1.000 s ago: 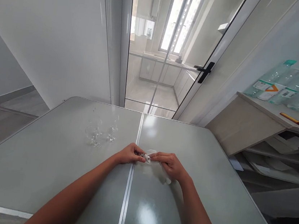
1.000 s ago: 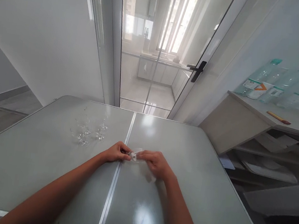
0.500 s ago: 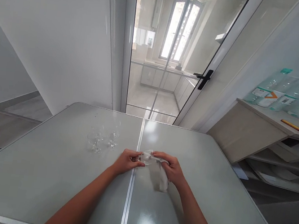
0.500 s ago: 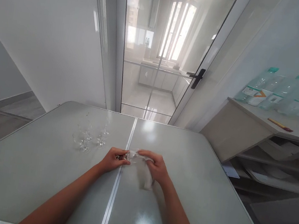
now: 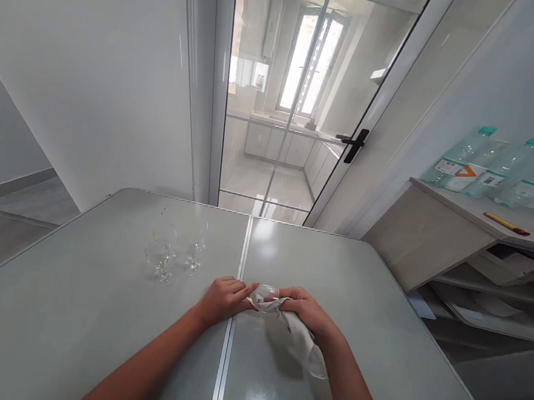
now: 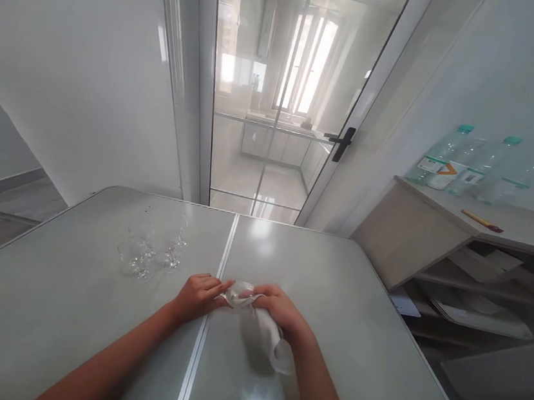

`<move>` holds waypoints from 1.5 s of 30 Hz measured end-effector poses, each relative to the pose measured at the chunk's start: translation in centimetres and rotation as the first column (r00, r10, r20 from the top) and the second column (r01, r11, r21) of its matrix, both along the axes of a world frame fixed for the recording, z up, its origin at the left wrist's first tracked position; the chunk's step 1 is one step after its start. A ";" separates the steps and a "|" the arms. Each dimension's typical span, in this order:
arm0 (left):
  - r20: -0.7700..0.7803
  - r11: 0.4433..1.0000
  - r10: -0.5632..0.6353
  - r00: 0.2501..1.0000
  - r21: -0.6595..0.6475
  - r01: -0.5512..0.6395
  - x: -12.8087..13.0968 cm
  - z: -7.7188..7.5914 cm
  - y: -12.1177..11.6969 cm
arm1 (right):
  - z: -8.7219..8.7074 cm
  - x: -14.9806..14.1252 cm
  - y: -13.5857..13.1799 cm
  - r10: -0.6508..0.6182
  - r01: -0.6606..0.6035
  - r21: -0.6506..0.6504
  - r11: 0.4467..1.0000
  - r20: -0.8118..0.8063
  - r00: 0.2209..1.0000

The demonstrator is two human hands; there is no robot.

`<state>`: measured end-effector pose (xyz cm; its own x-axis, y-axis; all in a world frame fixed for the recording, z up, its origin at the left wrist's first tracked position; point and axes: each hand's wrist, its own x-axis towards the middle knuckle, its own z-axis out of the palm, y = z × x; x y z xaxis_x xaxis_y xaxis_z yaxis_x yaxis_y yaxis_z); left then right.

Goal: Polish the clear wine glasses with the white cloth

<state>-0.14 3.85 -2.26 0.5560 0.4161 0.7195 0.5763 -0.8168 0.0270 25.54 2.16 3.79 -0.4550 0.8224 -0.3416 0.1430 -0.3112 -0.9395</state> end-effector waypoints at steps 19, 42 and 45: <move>0.545 0.386 0.062 0.836 -0.785 0.484 -0.8 1.2 0.7 | 1.4 0.6 -1.1 0.035 -0.470 0.738 0.484 0.520 0.853; 0.608 0.535 0.193 0.770 -0.723 0.437 -0.4 0.7 0.8 | 0.3 -1.7 -0.1 -0.528 0.625 0.010 0.781 -0.523 0.669; 0.590 0.470 0.087 0.803 -0.735 0.489 -0.6 0.8 0.8 | -0.9 -3.3 -0.3 -0.443 0.525 -0.008 0.851 -0.547 0.710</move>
<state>-0.76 4.68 -1.44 0.4044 0.8759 0.2632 0.0545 -0.3103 0.9491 22.27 1.88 2.85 -0.0516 0.9977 -0.0441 -0.5023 -0.0641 -0.8623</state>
